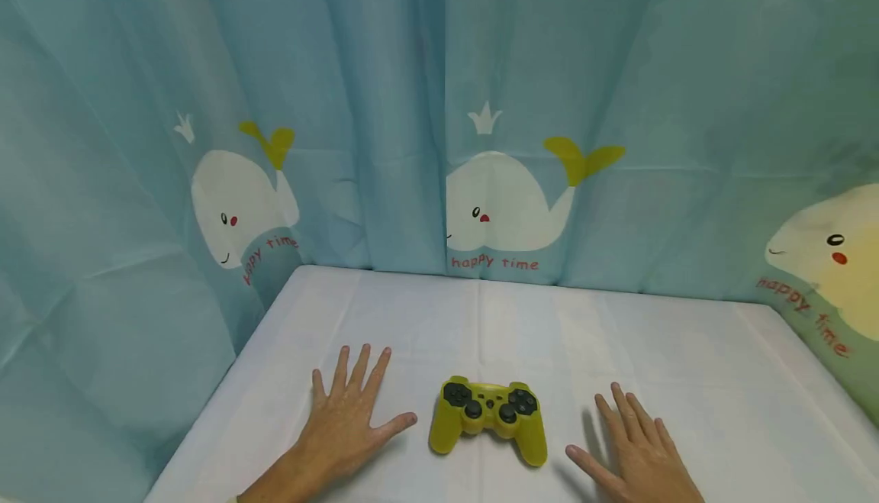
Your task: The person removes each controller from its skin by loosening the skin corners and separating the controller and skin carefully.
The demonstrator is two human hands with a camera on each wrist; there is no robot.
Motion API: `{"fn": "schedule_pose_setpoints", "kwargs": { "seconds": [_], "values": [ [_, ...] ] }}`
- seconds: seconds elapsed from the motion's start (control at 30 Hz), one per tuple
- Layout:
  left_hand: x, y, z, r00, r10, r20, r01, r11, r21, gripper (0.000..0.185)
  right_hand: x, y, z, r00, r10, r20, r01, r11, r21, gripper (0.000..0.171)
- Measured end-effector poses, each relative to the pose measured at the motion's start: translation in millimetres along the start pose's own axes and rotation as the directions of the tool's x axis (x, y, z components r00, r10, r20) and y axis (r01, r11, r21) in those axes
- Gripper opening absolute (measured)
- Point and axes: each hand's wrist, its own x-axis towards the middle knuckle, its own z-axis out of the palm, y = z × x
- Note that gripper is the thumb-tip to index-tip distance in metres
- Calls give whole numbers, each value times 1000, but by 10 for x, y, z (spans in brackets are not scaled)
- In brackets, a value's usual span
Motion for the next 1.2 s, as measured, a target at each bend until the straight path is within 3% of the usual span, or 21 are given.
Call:
{"fn": "schedule_pose_setpoints", "kwargs": {
  "seconds": [0.3,0.4,0.5,0.57,0.63,0.77,0.87,1.0,1.13,1.2],
  "values": [
    [7,45,-46,999,-20,47,21,999,-34,99,-32,-81,-10,997,-40,-60,40,999,5,106],
    [40,127,-57,998,-2,65,8,996,-92,95,-33,-129,-56,997,-53,-64,58,995,77,100],
    [125,242,-51,994,28,108,-7,981,-194,87,34,-199,-133,997,-65,-38,72,973,218,88],
    [204,326,-39,986,59,153,-13,959,-281,82,124,-256,-172,998,-70,-6,68,938,339,77],
    [275,397,-22,976,89,201,-10,930,-367,78,228,-321,-176,997,-68,32,45,884,466,70],
    [336,476,18,950,134,283,46,835,-549,69,422,-468,-97,990,-94,109,-3,744,668,66],
    [329,501,49,940,149,306,96,747,-658,62,490,-534,-40,984,-105,140,-31,684,729,63],
    [325,517,78,949,148,278,111,669,-735,56,492,-518,-44,985,-87,148,-54,660,749,60],
    [318,534,77,962,129,242,104,644,-758,52,465,-484,-93,987,-95,129,-36,653,756,60],
    [310,539,63,967,120,224,94,649,-755,51,446,-484,-116,988,-103,112,-16,660,751,60]
  ]
}}
